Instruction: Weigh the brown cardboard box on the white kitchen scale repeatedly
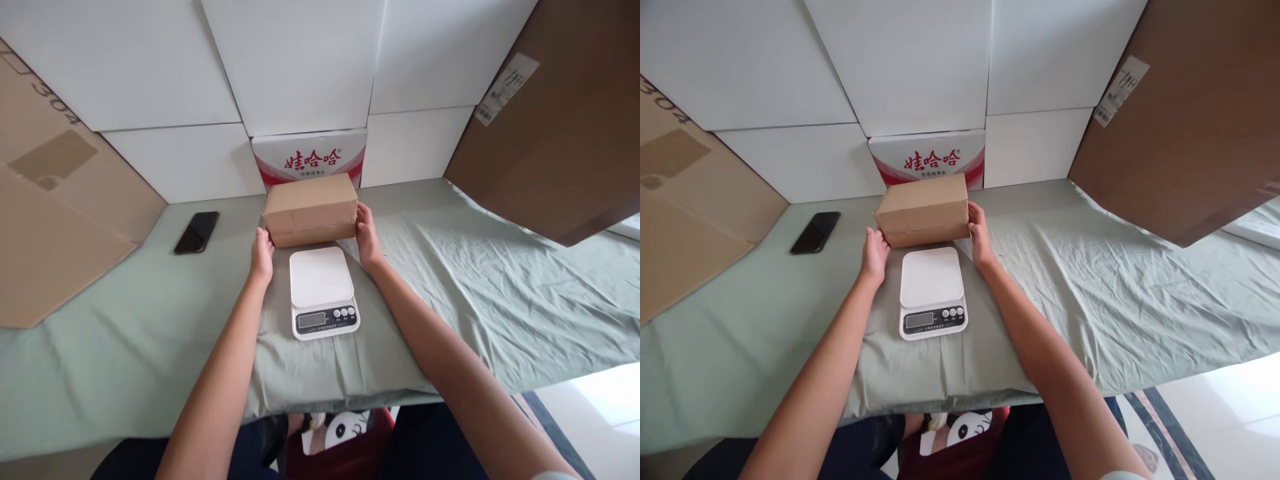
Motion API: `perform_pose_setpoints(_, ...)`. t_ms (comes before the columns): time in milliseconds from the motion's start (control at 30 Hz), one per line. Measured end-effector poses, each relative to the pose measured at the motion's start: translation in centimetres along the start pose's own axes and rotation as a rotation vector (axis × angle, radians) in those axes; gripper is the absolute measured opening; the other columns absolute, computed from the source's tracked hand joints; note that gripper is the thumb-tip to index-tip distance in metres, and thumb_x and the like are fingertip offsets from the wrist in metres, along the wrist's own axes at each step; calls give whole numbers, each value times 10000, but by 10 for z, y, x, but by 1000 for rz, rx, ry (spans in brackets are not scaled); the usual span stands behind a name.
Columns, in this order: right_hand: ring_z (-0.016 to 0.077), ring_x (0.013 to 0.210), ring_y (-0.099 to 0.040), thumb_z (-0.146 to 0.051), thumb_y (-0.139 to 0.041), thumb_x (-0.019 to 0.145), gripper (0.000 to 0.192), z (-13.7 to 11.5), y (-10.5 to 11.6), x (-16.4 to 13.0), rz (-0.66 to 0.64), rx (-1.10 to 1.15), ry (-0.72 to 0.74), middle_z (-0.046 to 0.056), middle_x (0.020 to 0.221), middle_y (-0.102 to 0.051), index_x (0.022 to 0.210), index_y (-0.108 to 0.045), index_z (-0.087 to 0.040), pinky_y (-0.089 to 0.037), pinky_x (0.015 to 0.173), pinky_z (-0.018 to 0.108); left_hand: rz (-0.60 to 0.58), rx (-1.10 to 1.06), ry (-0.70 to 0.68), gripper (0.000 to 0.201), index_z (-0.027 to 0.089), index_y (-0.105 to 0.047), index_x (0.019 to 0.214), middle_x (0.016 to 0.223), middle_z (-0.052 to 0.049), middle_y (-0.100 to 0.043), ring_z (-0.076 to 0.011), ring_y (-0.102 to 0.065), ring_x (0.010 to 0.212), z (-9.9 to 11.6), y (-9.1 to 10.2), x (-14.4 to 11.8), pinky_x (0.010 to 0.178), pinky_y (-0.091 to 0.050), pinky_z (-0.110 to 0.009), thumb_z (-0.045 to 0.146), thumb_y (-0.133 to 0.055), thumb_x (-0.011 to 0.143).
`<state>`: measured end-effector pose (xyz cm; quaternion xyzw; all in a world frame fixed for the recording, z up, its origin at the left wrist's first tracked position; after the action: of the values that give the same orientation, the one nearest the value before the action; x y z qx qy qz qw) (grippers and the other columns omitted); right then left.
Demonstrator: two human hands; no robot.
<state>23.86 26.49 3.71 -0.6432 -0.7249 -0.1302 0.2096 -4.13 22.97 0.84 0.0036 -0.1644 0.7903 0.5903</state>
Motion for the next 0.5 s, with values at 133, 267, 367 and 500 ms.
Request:
perform_pose_setpoints(133, 319, 1461, -543, -676, -458, 864, 576, 19, 4, -2, 30, 13, -89, 80, 1555, -584, 1314, -441, -316, -460, 1217, 587, 22, 11, 34, 932, 198, -741, 1294, 1456, -204, -687, -335, -535, 1506, -10, 7, -2, 1239, -412, -477, 949, -448, 828)
perform_pose_setpoints(267, 297, 1409, -591, -675, -458, 880, 545, 30, 4, -4, 60, 45, -158, 77, 1512, -613, 1292, -455, -318, -506, 1179, 562, 56, 47, 90, 972, 187, -724, 1338, 1563, -219, -600, -353, -496, 1535, -11, 12, -6, 1271, -363, -510, 951, -387, 841)
perform_pose_setpoints(367, 289, 1471, -556, -699, -444, 902, 652, 35, 7, -5, 108, 35, -191, 87, 1609, -540, 1435, -401, -325, -472, 1215, 584, 99, 72, 96, 984, 189, -699, 1390, 1627, -215, -532, -353, -452, 1565, -9, 17, -7, 1299, -310, -513, 942, -366, 851)
perform_pose_setpoints(500, 249, 1575, -453, -768, -315, 964, 771, 30, 4, -5, 24, -81, -97, 76, 1699, -457, 1588, -312, -315, -389, 1298, 572, 86, 72, 97, 975, 187, -696, 1399, 1630, -214, -529, -360, -426, 1579, -8, 17, -9, 1306, -302, -517, 932, -375, 859)
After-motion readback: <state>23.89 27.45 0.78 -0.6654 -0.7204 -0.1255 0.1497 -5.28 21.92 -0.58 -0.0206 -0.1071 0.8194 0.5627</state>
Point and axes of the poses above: each hand's wrist, its own x-axis towards the middle knuckle, its own y-axis out of the back of the hand, z = x × y, the point moved 6 cm from there along x, towards the middle knuckle
